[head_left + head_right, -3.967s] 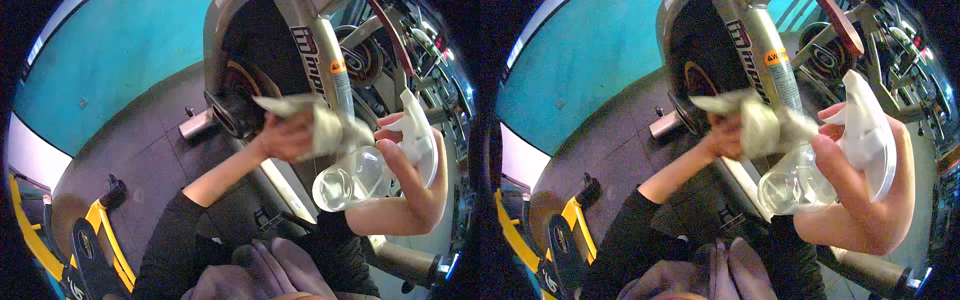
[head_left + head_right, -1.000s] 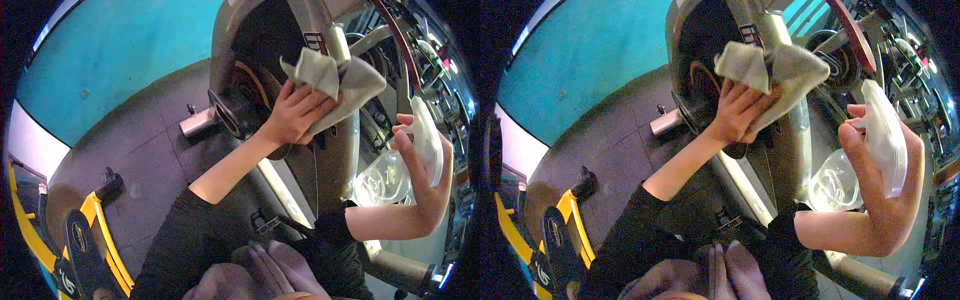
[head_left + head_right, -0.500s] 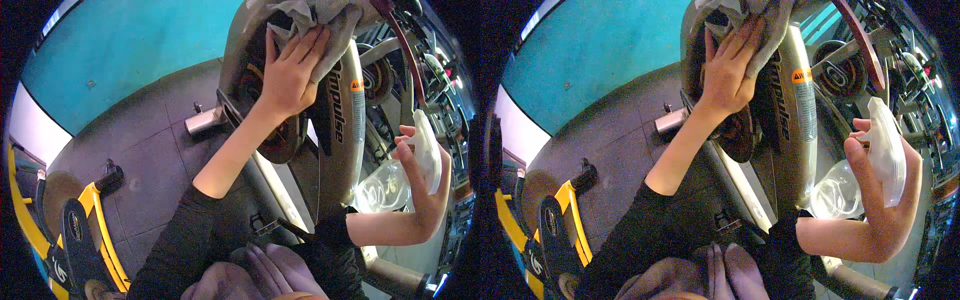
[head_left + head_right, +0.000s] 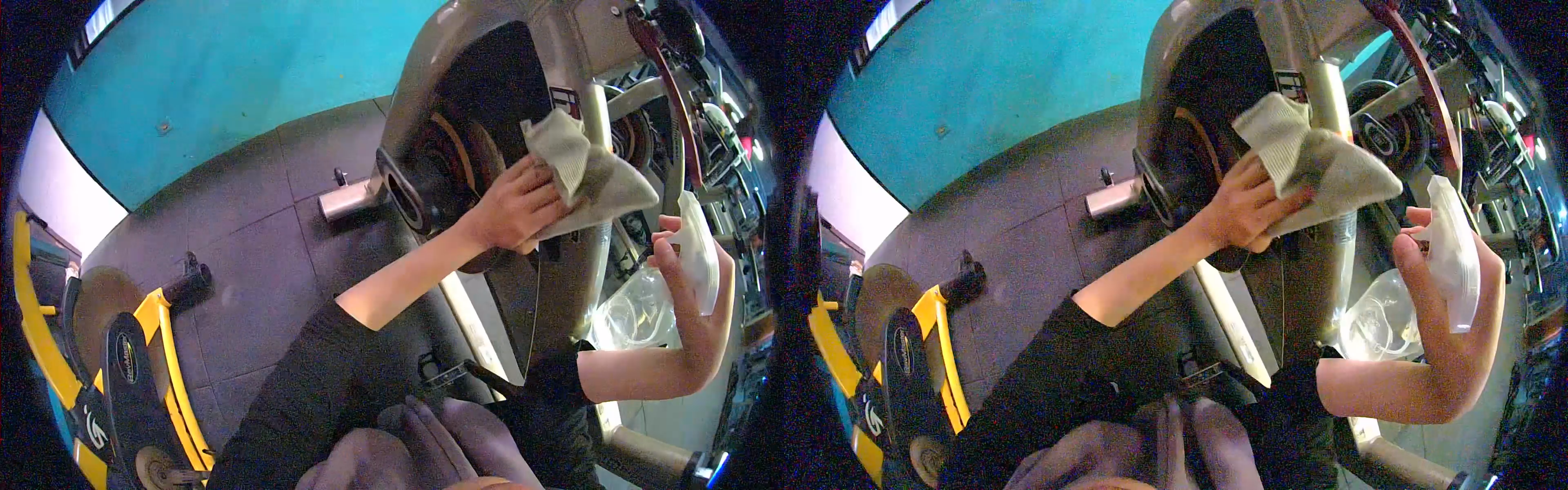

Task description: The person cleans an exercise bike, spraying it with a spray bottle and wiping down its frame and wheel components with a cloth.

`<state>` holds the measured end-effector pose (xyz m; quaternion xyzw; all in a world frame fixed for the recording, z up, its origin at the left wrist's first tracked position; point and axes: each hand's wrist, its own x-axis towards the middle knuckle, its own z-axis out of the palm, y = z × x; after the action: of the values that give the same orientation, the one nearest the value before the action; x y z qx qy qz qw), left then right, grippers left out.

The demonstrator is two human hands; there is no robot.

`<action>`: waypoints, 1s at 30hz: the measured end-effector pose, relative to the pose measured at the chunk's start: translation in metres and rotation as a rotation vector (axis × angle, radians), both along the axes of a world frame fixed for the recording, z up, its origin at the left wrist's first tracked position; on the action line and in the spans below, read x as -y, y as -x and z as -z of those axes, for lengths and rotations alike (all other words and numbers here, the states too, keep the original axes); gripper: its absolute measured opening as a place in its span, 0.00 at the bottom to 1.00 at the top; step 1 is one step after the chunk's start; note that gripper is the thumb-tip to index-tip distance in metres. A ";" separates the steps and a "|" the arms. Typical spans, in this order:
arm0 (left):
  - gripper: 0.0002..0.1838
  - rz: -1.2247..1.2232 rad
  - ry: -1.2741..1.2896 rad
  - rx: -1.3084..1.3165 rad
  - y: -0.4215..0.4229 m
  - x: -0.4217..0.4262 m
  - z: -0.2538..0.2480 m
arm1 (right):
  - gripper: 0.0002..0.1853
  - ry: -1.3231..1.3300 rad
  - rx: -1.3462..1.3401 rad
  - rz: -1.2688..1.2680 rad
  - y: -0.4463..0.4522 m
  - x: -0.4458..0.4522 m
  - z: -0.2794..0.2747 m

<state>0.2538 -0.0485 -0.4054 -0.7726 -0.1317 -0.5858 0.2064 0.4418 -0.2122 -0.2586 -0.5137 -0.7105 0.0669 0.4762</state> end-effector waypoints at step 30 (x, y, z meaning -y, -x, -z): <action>0.30 -0.398 0.272 0.434 0.097 -0.037 -0.060 | 0.21 -0.096 -0.124 0.117 -0.008 0.003 -0.023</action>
<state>0.1570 -0.0119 -0.3457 -0.6091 -0.3984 -0.6621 0.1788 0.4495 -0.2148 -0.2356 -0.5257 -0.6510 0.0365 0.5464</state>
